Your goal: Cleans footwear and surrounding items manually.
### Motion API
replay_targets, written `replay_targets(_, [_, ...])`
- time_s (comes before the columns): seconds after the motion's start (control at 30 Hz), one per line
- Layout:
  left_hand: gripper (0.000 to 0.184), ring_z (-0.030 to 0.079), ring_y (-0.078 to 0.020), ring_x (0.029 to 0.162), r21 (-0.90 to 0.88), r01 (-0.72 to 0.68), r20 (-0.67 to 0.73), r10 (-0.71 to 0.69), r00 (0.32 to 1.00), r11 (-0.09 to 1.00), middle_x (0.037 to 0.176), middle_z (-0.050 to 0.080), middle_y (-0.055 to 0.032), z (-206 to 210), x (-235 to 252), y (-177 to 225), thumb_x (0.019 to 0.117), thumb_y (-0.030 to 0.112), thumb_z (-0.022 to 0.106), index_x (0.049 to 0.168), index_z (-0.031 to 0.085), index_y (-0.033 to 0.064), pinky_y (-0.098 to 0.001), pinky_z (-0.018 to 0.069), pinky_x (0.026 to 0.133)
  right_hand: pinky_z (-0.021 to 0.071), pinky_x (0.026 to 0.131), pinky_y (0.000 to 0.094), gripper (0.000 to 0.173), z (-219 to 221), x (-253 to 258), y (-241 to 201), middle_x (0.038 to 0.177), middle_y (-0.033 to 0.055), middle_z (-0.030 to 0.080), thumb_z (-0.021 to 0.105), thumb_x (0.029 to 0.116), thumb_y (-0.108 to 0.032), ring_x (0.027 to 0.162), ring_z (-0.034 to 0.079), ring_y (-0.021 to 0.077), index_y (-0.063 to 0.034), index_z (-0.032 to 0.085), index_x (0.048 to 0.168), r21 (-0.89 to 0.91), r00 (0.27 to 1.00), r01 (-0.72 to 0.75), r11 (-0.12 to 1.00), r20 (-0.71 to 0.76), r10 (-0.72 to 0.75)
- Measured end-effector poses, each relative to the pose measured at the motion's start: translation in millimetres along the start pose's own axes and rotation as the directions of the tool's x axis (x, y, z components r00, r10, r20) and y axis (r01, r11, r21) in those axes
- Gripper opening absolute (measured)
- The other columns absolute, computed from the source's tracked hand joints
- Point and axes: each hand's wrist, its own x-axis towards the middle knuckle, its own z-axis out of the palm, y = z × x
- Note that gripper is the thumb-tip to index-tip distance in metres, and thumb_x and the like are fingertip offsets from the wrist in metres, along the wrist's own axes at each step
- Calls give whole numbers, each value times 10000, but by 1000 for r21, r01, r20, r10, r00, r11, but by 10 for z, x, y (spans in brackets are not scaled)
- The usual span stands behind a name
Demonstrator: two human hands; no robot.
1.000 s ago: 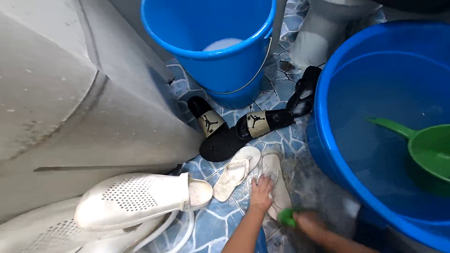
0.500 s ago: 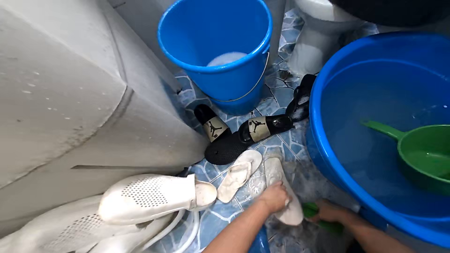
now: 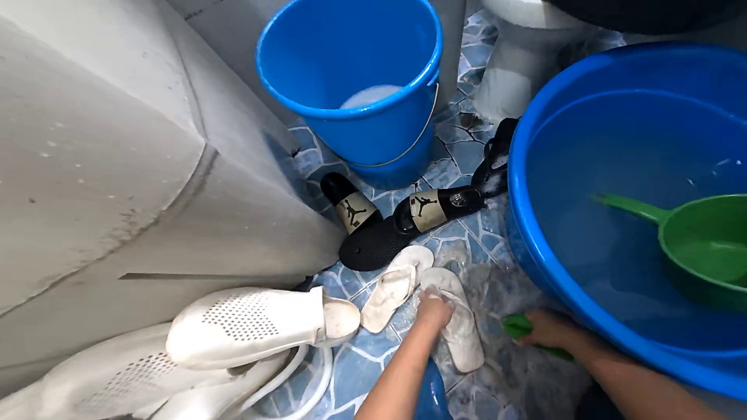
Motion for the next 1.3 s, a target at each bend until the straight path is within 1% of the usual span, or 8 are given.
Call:
replay_targets(0.1, [604, 357, -410, 1477, 35, -272, -230, 273, 934, 962, 1587, 355, -279, 19, 137, -145, 1015, 235, 624, 1514, 422, -39, -501, 319, 1210, 419, 1057, 646, 538, -84, 53, -377, 1257, 309, 634, 745, 954, -360, 1218, 592, 462, 70, 641, 1260, -89, 986, 165, 982, -1, -166])
replay_targets(0.2, [465, 398, -321, 1483, -5, -476, -79, 474, 877, 880, 1569, 445, -211, -11, 382, -306, 1110, 201, 428, 1525, 437, -9, -454, 280, 1238, 423, 1043, 660, 483, -98, 188, -956, 1276, 287, 642, 726, 969, -320, 1232, 593, 455, 48, 646, 1272, -141, 970, 226, 964, -61, -236])
replay_targets(0.33, [461, 462, -289, 1442, -92, -398, 23, 401, 916, 913, 1559, 480, -161, -57, 544, -450, 1126, 240, 380, 1544, 436, 55, -488, 321, 1212, 455, 1047, 632, 484, 577, 314, -1100, 1290, 285, 647, 612, 1024, -359, 1248, 605, 452, 46, 632, 1288, -81, 986, 97, 992, -130, -107])
replay_targets(0.43, [432, 500, -304, 1408, -80, -413, 45, 417, 908, 907, 1509, 533, -171, -31, 600, -511, 1115, 237, 419, 1491, 507, 42, -505, 346, 1195, 457, 1043, 636, 492, 1090, 150, -848, 1275, 316, 641, 598, 1042, -358, 1229, 606, 488, 69, 620, 1285, -171, 988, 145, 975, 76, -134])
replay_targets(0.63, [437, 457, -295, 1446, -99, -474, 50, 480, 876, 875, 1542, 501, -164, -149, 558, -458, 1123, 203, 383, 1523, 472, 51, -475, 306, 1222, 451, 1041, 626, 479, 98, 473, -1171, 1300, 259, 651, 646, 1016, -369, 1245, 610, 433, 19, 638, 1295, -84, 980, 25, 996, -197, -41])
replay_targets(0.83, [446, 466, -316, 1436, -8, -514, -2, 514, 858, 858, 1530, 516, -158, -70, 651, -500, 1115, 215, 399, 1534, 468, 79, -516, 318, 1212, 449, 1032, 664, 476, 919, 199, -701, 1245, 323, 650, 631, 1022, -350, 1212, 609, 499, 69, 643, 1246, -280, 978, 196, 940, 130, -166])
replay_targets(1.07, [458, 418, -298, 1477, 23, -516, 10, 516, 857, 856, 1579, 455, -165, -52, 583, -475, 1129, 210, 353, 1547, 429, 38, -465, 281, 1238, 474, 1030, 606, 472, 284, 411, -1166, 1288, 240, 662, 630, 1016, -387, 1237, 624, 408, 3, 647, 1281, -85, 978, -32, 996, -206, 14])
replay_targets(1.3, [358, 544, -362, 1333, 404, -377, 17, 405, 914, 834, 1425, 590, -159, -242, 547, 12, 1040, 152, 532, 1382, 633, 124, -554, 463, 1067, 466, 1034, 625, 469, 963, 159, -866, 1286, 291, 649, 574, 1048, -357, 1244, 607, 463, 44, 630, 1285, -253, 996, 61, 965, 74, -44])
